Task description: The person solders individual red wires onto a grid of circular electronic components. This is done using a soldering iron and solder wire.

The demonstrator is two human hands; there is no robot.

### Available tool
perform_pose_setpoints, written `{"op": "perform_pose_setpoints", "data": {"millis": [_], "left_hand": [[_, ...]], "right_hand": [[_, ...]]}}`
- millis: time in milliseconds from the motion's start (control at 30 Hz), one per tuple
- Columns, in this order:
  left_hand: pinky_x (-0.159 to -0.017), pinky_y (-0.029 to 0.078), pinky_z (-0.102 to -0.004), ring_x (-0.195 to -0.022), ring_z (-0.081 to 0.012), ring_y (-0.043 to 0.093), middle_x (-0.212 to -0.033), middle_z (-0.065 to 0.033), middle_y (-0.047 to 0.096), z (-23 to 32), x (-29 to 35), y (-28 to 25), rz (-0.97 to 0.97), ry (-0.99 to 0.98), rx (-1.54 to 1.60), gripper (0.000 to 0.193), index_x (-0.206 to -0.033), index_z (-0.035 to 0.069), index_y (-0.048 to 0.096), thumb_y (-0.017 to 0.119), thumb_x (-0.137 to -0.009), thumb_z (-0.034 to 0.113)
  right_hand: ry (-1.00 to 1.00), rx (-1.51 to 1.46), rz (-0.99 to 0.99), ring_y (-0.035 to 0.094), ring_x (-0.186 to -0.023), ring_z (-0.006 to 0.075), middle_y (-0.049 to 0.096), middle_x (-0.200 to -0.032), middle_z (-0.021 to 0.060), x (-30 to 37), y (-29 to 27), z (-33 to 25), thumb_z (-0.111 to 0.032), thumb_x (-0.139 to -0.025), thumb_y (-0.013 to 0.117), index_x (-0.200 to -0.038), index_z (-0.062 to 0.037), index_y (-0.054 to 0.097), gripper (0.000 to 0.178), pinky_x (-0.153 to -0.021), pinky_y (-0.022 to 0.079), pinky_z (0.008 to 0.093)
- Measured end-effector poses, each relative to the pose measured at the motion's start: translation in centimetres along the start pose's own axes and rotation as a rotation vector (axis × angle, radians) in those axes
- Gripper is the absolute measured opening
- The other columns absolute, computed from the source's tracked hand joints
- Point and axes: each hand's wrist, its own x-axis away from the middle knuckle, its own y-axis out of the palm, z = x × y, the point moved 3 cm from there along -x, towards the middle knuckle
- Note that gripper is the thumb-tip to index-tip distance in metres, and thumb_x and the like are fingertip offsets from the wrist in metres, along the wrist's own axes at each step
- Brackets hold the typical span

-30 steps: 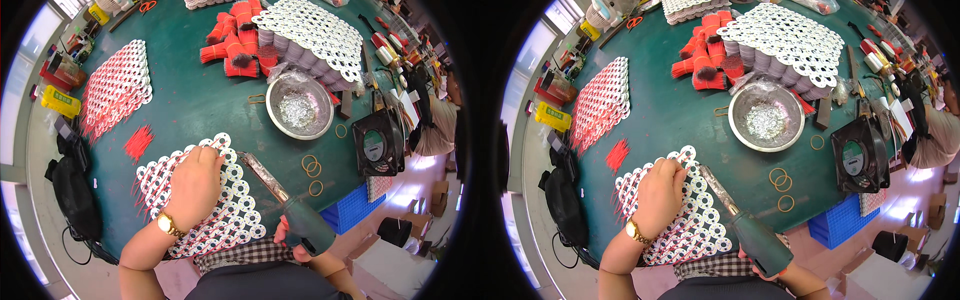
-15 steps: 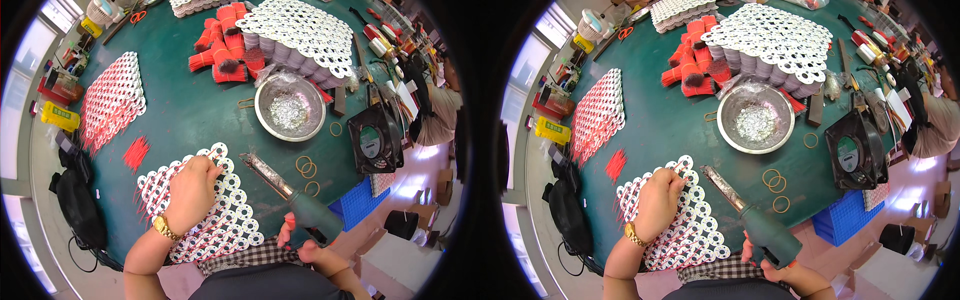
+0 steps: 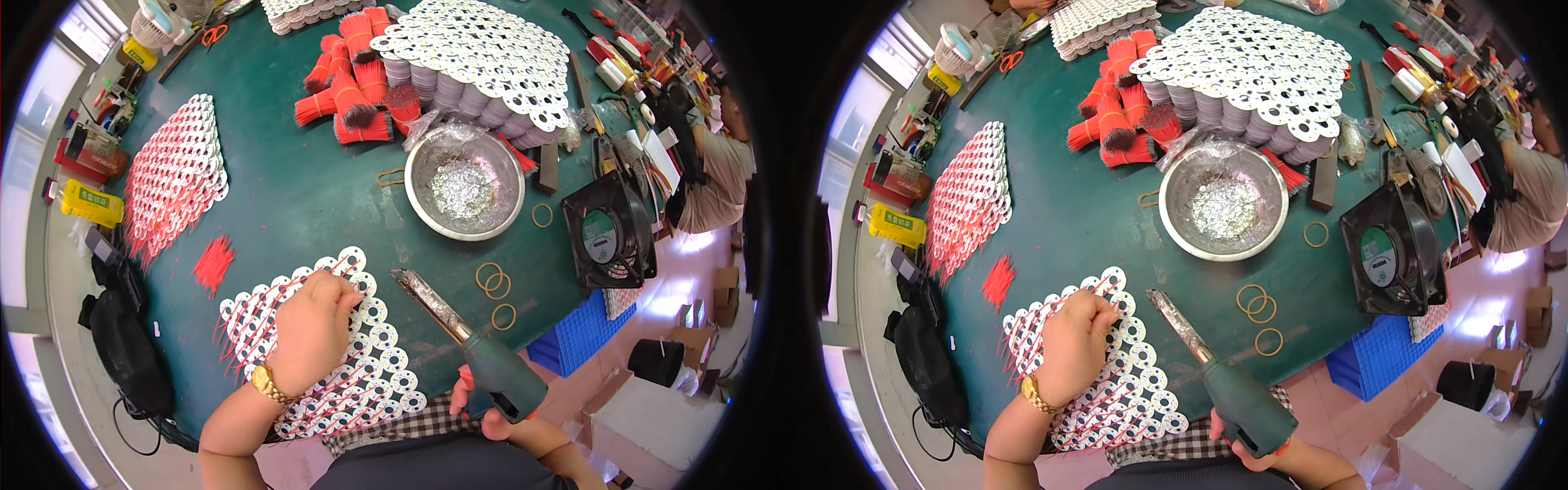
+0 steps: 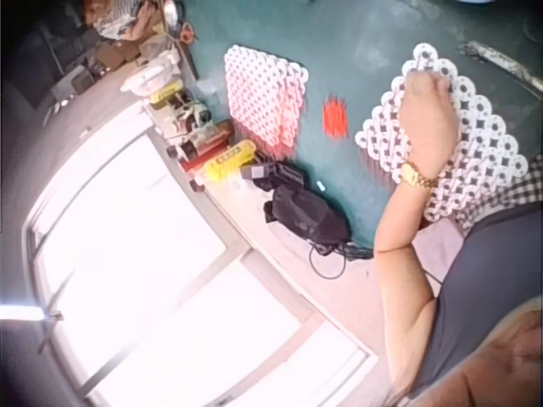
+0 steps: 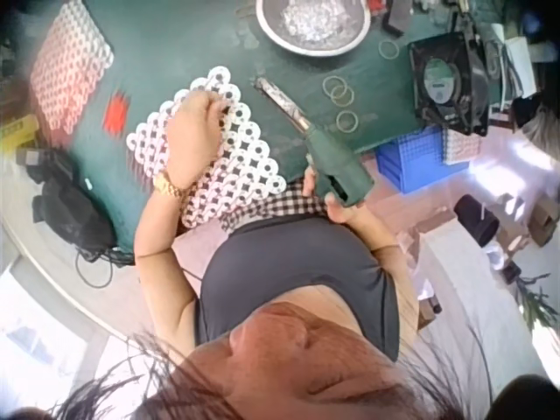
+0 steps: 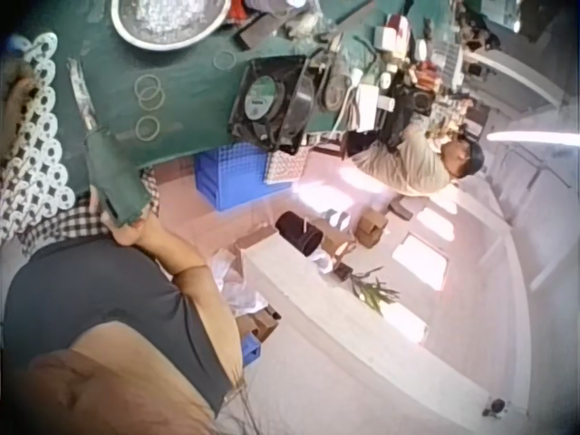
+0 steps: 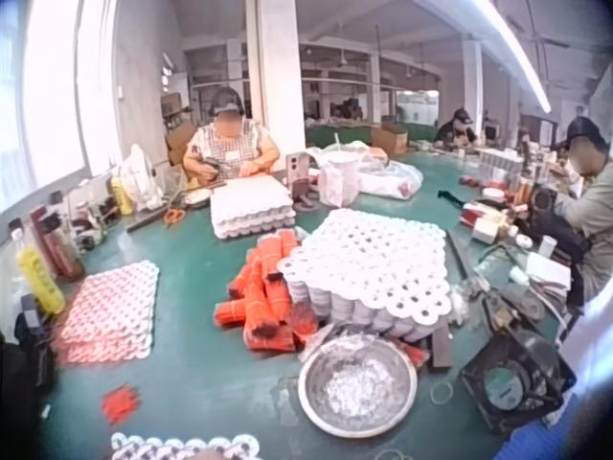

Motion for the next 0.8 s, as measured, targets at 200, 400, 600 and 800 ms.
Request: {"op": "perform_pose_setpoints", "data": {"millis": [200, 400, 600, 800], "left_hand": [[-0.058, 0.043, -0.03, -0.062, -0.0147, 0.053, -0.071, -0.0065, 0.055, -1.8, -0.6, -0.8, -0.26, -0.185, 0.447, 0.005, -0.084, 0.002, 0.06, 0.061, -0.089, 0.004], [-0.058, 0.045, -0.031, -0.063, -0.0228, 0.057, -0.074, -0.0093, 0.057, -0.6, -0.4, 0.3, 0.009, 0.038, 0.169, 0.004, -0.083, 0.004, 0.063, 0.067, -0.083, 0.002], [-0.055, 0.045, -0.0327, -0.062, -0.0236, 0.057, -0.074, -0.0087, 0.057, -0.2, -0.3, 0.1, 0.058, 0.09, 0.14, 0.006, -0.082, 0.005, 0.064, 0.069, -0.08, 0.002], [-0.052, 0.044, -0.0327, -0.059, -0.0235, 0.057, -0.073, -0.0079, 0.056, -0.2, -0.2, 0.4, 0.068, 0.101, 0.073, 0.007, -0.081, 0.005, 0.063, 0.069, -0.079, 0.004]], "right_hand": [[-0.046, 0.057, -0.073, 0.063, -0.077, 0.0199, 0.059, -0.091, 0.0109, 0.7, -0.4, 1.6, -0.056, -0.085, 0.066, -0.139, -0.0089, 0.041, 0.076, -0.058, 0.048, 0.0281], [-0.044, 0.056, -0.119, 0.062, -0.082, 0.0218, 0.058, -0.095, 0.0119, 0.6, -0.8, 0.8, -0.052, -0.084, 0.069, -0.14, -0.0111, 0.04, 0.075, -0.063, 0.049, 0.0302], [0.094, 0.124, -0.087, 0.062, -0.08, 0.0182, 0.063, -0.094, 0.0075, 1.5, -2.4, 1.3, -0.041, -0.074, 0.074, -0.122, -0.0087, 0.053, 0.061, -0.066, 0.049, 0.0304], [0.18, 0.344, -0.066, 0.066, -0.095, 0.0222, 0.069, -0.101, 0.0051, 1.9, -3.1, 1.5, -0.029, -0.063, 0.075, -0.115, -0.0069, 0.064, 0.057, -0.077, 0.052, 0.033]]}}
